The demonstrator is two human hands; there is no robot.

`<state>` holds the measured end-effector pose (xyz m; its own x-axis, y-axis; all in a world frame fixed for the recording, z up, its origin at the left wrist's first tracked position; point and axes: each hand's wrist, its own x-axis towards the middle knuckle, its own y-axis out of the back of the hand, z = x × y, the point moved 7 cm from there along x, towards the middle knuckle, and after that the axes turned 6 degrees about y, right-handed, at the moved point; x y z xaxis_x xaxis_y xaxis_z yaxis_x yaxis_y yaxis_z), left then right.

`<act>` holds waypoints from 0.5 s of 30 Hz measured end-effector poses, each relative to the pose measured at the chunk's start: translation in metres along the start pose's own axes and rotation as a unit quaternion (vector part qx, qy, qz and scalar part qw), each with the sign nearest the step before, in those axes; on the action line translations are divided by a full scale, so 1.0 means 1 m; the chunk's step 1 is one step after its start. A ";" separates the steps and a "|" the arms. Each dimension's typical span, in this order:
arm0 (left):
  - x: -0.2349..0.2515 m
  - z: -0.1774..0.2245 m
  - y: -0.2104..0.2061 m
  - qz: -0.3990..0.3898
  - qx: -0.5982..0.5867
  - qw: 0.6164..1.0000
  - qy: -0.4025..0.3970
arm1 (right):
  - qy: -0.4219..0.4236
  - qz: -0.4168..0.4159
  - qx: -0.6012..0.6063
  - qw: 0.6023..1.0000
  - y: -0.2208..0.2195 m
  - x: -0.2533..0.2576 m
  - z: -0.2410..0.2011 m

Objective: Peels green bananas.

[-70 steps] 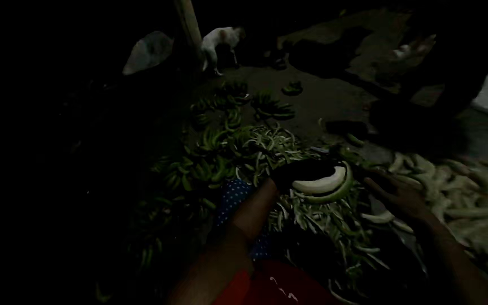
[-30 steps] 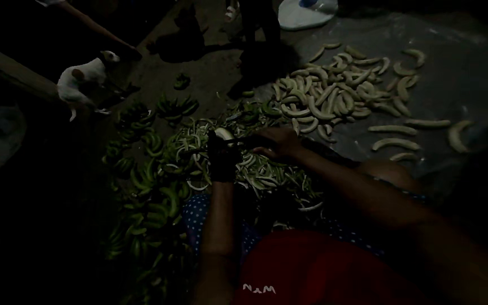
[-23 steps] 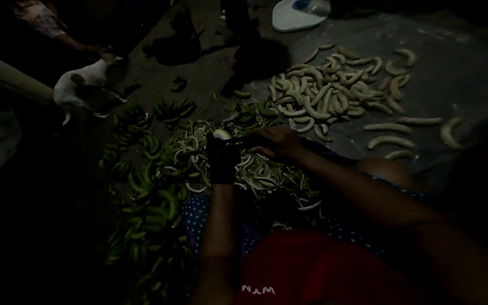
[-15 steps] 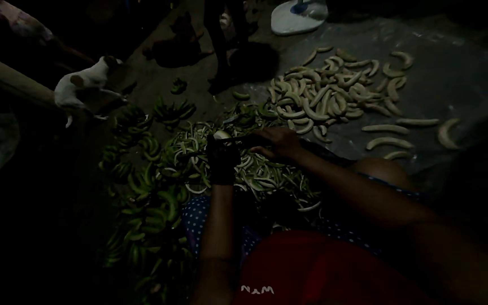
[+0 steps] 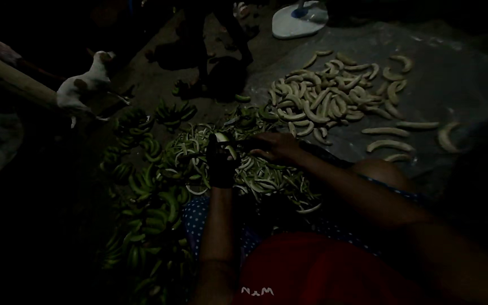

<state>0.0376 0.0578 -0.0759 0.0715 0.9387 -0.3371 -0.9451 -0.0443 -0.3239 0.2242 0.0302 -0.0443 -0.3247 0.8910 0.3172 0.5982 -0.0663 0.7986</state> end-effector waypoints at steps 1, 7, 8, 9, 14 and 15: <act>-0.001 0.000 0.000 -0.014 0.017 1.000 -0.017 | -0.003 -0.005 0.003 1.000 -0.001 0.000 0.000; 0.003 0.010 0.000 0.038 0.110 0.993 -0.035 | -0.012 -0.008 0.026 1.000 0.001 0.003 -0.002; 0.003 0.014 -0.002 0.058 0.142 0.988 -0.035 | -0.016 -0.007 0.023 1.000 0.002 0.004 -0.002; 0.004 0.016 -0.004 0.073 0.169 0.982 -0.028 | -0.019 -0.007 0.024 1.000 0.003 0.005 -0.002; 0.003 0.016 -0.006 0.068 0.134 0.988 -0.033 | -0.005 -0.004 0.032 0.999 0.006 0.008 -0.005; 0.004 0.016 -0.006 0.071 0.135 0.988 -0.032 | 0.002 0.000 0.030 1.000 0.007 0.008 -0.006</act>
<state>0.0388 0.0670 -0.0611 -0.0807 0.9498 -0.3021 -0.9954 -0.0928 -0.0257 0.2211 0.0344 -0.0333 -0.3265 0.8896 0.3193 0.6417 -0.0394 0.7659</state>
